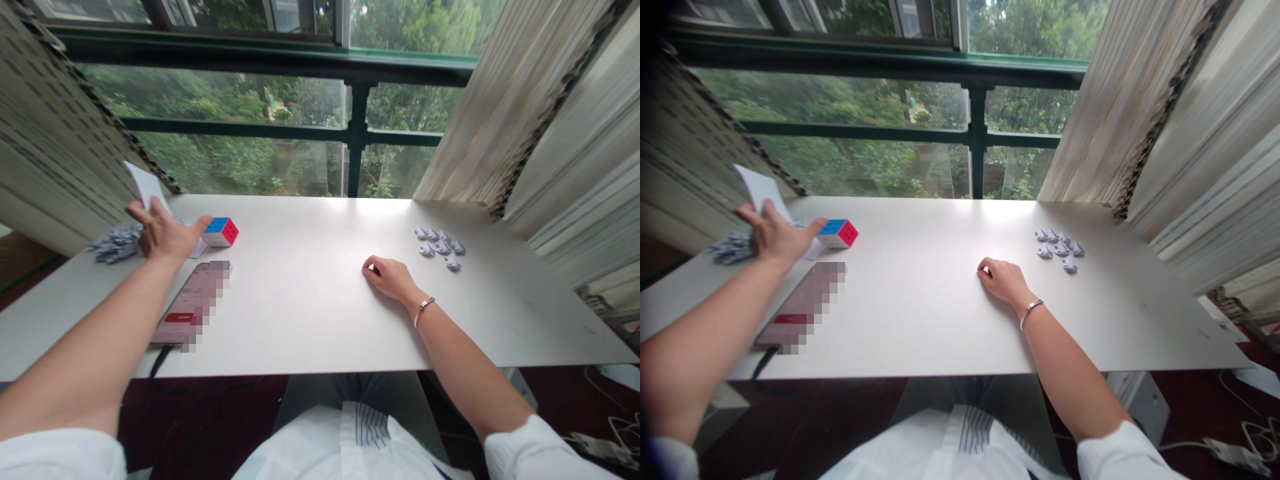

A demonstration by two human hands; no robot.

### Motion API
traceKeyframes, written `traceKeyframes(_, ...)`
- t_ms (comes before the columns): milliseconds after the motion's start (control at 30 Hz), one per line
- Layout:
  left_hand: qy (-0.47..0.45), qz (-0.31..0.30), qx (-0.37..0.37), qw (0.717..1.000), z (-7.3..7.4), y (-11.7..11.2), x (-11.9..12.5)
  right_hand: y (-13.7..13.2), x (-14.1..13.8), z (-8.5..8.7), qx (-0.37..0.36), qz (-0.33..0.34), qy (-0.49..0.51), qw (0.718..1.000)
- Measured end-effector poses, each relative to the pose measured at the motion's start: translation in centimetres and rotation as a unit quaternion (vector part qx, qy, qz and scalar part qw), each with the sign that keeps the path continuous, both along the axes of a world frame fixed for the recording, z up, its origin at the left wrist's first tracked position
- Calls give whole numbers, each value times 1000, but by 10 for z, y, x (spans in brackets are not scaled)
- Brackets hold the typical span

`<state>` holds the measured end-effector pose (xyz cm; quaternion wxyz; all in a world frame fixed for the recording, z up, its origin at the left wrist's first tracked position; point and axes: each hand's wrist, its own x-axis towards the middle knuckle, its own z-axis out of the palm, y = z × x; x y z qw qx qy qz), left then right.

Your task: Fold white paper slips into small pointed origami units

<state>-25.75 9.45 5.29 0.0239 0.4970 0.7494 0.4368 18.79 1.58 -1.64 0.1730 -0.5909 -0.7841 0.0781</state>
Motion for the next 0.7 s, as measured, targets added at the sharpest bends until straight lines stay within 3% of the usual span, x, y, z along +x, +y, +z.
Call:
traceKeyframes(67,49,-15,-27,998,-8,8,3,0,0,0,0,2,0,1000)
traceKeyframes(200,37,-50,-63,996,-26,22,3,0,-1,1,-3,1,2,1000)
traceKeyframes(300,15,-44,-13,999,-31,27,-1,0,0,2,-7,1,2,1000)
traceKeyframes(400,2,-28,76,997,-30,28,-11,1,0,1,-6,3,1,1000)
traceKeyframes(467,12,-18,91,996,-28,27,-20,1,0,1,-6,2,0,1000)
traceKeyframes(700,-32,22,-4,999,-33,17,-37,1,0,1,-10,3,-4,1000)
